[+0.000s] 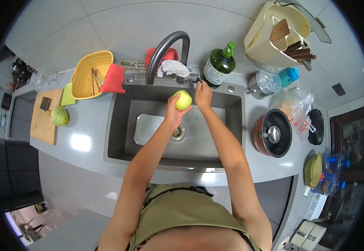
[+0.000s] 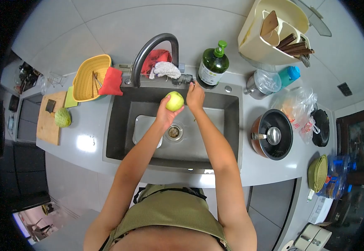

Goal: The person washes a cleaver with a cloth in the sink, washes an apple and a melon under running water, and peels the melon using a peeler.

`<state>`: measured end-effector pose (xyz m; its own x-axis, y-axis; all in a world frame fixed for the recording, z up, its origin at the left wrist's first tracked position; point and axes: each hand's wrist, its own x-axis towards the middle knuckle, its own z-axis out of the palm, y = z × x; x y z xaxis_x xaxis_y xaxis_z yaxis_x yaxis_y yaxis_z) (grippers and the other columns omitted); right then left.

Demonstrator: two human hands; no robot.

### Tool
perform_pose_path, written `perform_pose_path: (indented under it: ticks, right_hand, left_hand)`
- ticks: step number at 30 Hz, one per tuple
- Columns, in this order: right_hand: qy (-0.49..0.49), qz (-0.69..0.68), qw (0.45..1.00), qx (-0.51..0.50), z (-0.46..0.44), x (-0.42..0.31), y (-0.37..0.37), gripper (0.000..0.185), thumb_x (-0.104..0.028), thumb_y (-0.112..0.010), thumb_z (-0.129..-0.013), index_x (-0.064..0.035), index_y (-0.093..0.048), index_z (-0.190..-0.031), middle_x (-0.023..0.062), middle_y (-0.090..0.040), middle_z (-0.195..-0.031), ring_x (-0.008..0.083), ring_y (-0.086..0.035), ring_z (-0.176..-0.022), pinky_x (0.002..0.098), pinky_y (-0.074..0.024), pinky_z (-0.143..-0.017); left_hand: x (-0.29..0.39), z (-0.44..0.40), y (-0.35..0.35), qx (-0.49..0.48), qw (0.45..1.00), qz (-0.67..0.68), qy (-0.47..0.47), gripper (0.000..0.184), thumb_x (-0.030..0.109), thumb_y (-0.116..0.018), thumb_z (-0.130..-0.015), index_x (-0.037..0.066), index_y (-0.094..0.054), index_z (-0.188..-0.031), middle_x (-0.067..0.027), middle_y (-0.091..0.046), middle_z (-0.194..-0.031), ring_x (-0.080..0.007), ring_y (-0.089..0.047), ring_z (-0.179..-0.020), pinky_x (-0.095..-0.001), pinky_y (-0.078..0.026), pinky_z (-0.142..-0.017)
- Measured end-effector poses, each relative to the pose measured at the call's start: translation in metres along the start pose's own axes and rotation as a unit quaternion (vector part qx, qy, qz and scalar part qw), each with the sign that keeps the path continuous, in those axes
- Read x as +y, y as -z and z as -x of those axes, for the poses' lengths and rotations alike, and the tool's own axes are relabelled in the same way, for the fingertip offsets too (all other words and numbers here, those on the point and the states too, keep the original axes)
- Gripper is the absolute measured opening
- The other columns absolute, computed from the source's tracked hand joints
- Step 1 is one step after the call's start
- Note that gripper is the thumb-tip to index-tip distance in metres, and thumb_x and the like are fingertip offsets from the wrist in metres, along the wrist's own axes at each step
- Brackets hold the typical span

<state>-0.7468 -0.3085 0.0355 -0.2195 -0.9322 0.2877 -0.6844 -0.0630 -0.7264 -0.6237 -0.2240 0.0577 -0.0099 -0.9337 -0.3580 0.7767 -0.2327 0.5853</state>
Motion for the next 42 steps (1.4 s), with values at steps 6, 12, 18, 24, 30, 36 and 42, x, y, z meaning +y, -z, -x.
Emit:
perform_pose_path:
  ticks: [6,12,18,24,30,36,42]
  right_hand:
    - [-0.007,-0.024,0.999,-0.023,-0.003,0.004,0.003,0.033,-0.024,-0.046,-0.093,0.001,-0.059,-0.11,0.0176,-0.064,-0.077,0.0307,-0.063,-0.071,0.0412,-0.0473,-0.067]
    - [-0.064,-0.041,0.995,-0.071,-0.002,-0.009,0.017,0.037,-0.025,-0.047,-0.093,0.0039,-0.056,-0.113,0.0276,-0.062,-0.096,0.0422,-0.059,-0.091,0.0473,-0.045,-0.079]
    - [-0.109,-0.114,0.977,-0.141,0.033,-0.034,0.018,0.044,-0.028,-0.053,-0.09,0.0004,-0.05,-0.124,0.0231,-0.059,-0.109,0.0379,-0.057,-0.098,0.0413,-0.0442,-0.087]
    - [0.077,-0.318,0.911,-0.252,0.099,-0.077,-0.032,0.046,-0.021,-0.062,-0.085,-0.0004,-0.049,-0.124,0.0189,-0.053,-0.119,0.03,-0.051,-0.111,0.0359,-0.0383,-0.095]
    - [-0.14,-0.396,0.863,-0.279,0.092,-0.102,-0.066,0.031,-0.031,-0.048,-0.095,-0.0052,-0.056,-0.111,0.0068,-0.06,-0.094,0.0167,-0.057,-0.084,0.0275,-0.0471,-0.072]
    - [-0.192,-0.472,0.808,-0.296,0.092,-0.128,-0.044,0.039,-0.038,-0.044,-0.097,-0.0052,-0.053,-0.116,0.0055,-0.059,-0.096,0.0118,-0.056,-0.084,0.0253,-0.0467,-0.071]
    - [-0.164,-0.496,0.785,-0.331,0.093,-0.117,-0.042,0.045,-0.033,-0.05,-0.095,-0.0066,-0.044,-0.131,0.0069,-0.054,-0.115,0.0144,-0.054,-0.101,0.0261,-0.0456,-0.084]
  left_hand:
    - [-0.006,-0.005,-0.006,0.0,1.0,0.005,0.008,0.039,0.033,-0.056,-0.089,0.007,-0.044,-0.115,-0.0123,-0.055,-0.113,-0.0259,-0.056,-0.105,-0.0482,-0.047,-0.092]
    - [-0.007,-0.007,-0.003,0.009,1.0,0.005,0.013,0.039,0.033,-0.057,-0.089,0.007,-0.044,-0.116,-0.0115,-0.055,-0.113,-0.0257,-0.056,-0.105,-0.0485,-0.046,-0.093]
    - [0.003,0.005,0.018,0.024,0.999,0.018,0.012,0.04,0.044,-0.053,-0.09,0.01,-0.051,-0.111,-0.0081,-0.059,-0.109,-0.0228,-0.058,-0.103,-0.0438,-0.047,-0.091]
    - [0.029,0.014,0.065,0.077,0.996,0.021,-0.043,0.042,0.052,-0.045,-0.092,0.016,-0.055,-0.112,-0.005,-0.06,-0.109,-0.0164,-0.058,-0.102,-0.0378,-0.047,-0.088]
    - [0.048,0.042,0.069,0.11,0.937,-0.285,-0.168,0.055,0.046,-0.035,-0.097,0.016,-0.023,-0.142,-0.0083,-0.046,-0.121,-0.0187,-0.055,-0.101,-0.033,-0.051,-0.079]
    - [0.049,0.02,0.085,0.126,0.823,-0.447,-0.326,0.044,0.039,-0.035,-0.098,0.012,-0.036,-0.133,-0.0121,-0.048,-0.117,-0.02,-0.056,-0.092,-0.0317,-0.054,-0.068]
    - [0.074,0.034,0.048,0.135,0.957,-0.22,-0.133,0.047,0.047,-0.029,-0.098,0.013,-0.04,-0.128,-0.0091,-0.05,-0.118,-0.0198,-0.055,-0.101,-0.0349,-0.052,-0.075]
